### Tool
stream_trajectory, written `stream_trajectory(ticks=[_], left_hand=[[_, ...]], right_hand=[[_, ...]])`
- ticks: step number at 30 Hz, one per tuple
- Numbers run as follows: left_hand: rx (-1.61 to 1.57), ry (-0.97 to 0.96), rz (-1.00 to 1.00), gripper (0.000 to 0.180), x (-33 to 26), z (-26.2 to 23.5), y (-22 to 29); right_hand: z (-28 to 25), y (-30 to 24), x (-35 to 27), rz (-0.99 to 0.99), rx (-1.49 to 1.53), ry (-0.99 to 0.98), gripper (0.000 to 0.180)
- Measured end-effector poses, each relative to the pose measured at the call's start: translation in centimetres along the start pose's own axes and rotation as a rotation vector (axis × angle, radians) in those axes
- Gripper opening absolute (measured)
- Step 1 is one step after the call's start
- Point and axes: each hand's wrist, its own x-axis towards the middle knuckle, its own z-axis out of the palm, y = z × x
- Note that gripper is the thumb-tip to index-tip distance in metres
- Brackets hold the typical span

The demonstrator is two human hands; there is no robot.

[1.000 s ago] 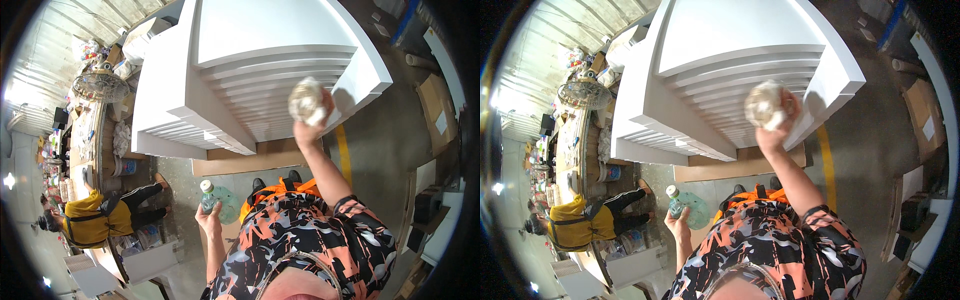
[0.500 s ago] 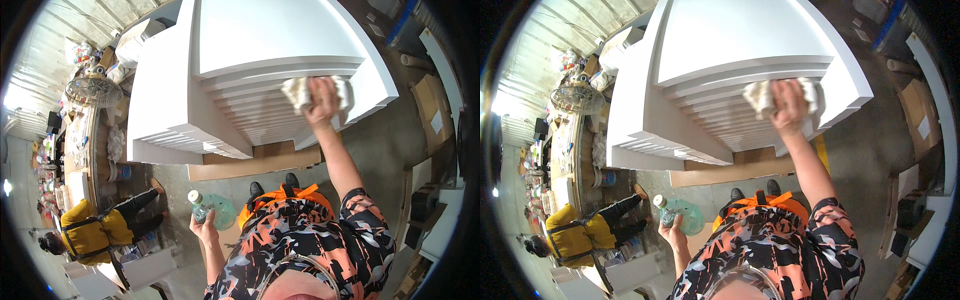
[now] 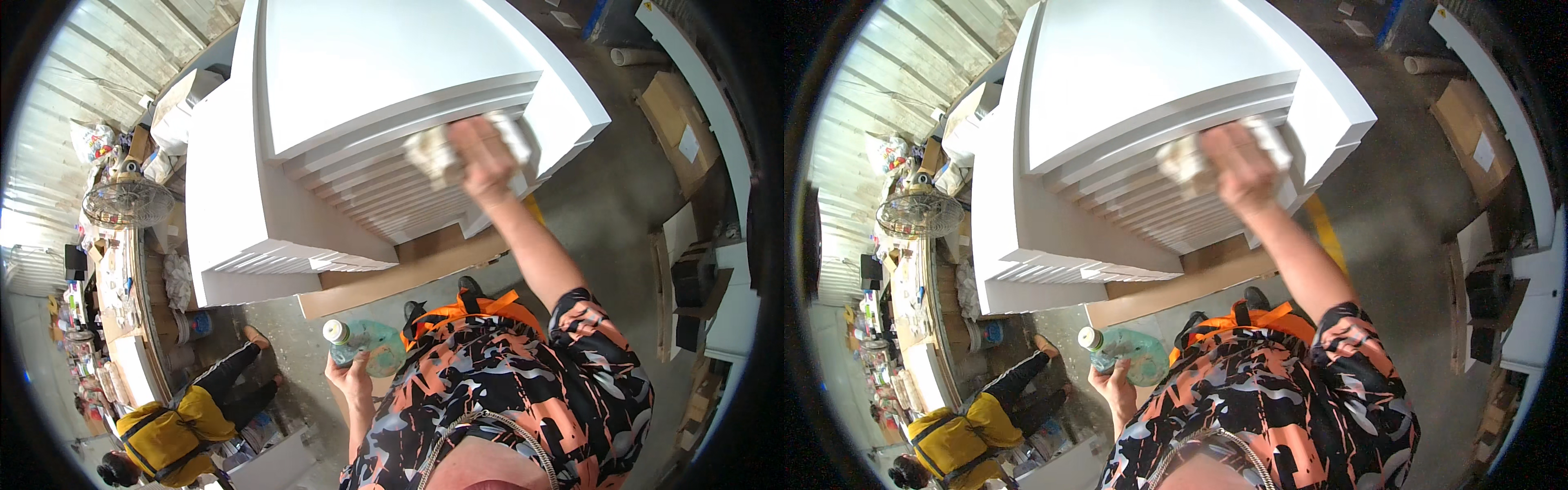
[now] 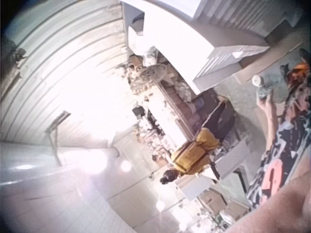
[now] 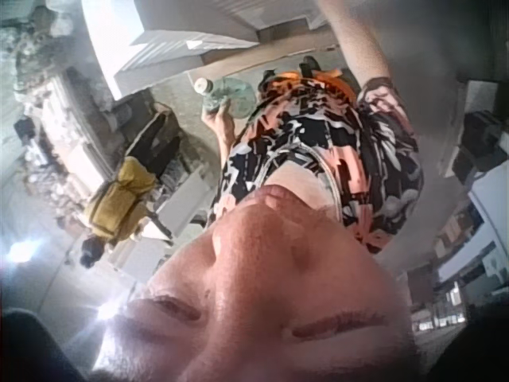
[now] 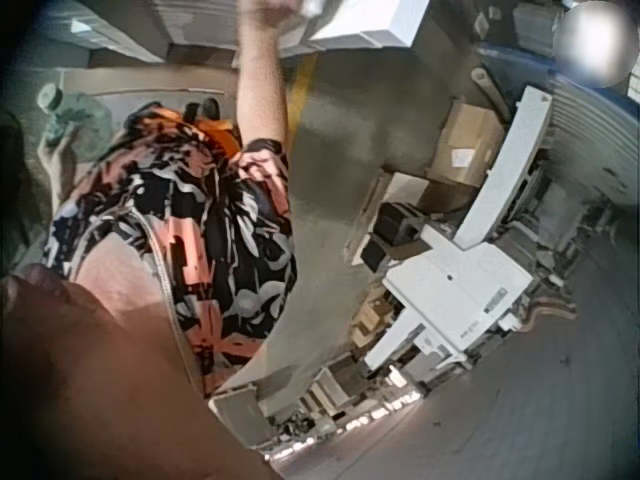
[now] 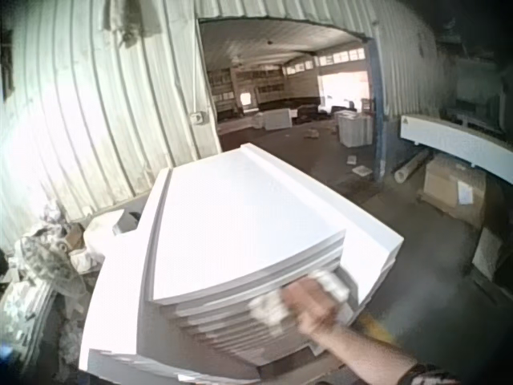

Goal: The person wipes the surfaces of white louvered doors and a white cabinet panel with a cloth, applying liquid from a plastic bottle to the cloth between wipes.

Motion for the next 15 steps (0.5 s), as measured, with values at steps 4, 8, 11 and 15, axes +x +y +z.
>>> stream_trajectory(ticks=[4, 8, 11, 15], left_hand=[[-0.011, -0.003, -0.045, 0.037, 0.1, -0.3, 0.1], [-0.014, 0.006, 0.012, 0.037, 0.5, -1.0, 0.4], [-0.033, 0.028, 0.042, 0.038, 0.5, -0.8, 0.2], [-0.023, 0.01, 0.042, 0.04, 0.3, -0.1, 0.1]], right_hand=[[-3.1, 2.0, 0.4, 0.273, 0.089, 0.133, 0.024], [-3.3, -2.4, -0.8, 1.044, 0.779, 0.505, 0.025], [-3.2, -5.4, 0.6, 0.686, 0.492, 0.491, 0.024], [1.1, -7.3, 3.6, -0.021, 0.24, 0.156, 0.02]])
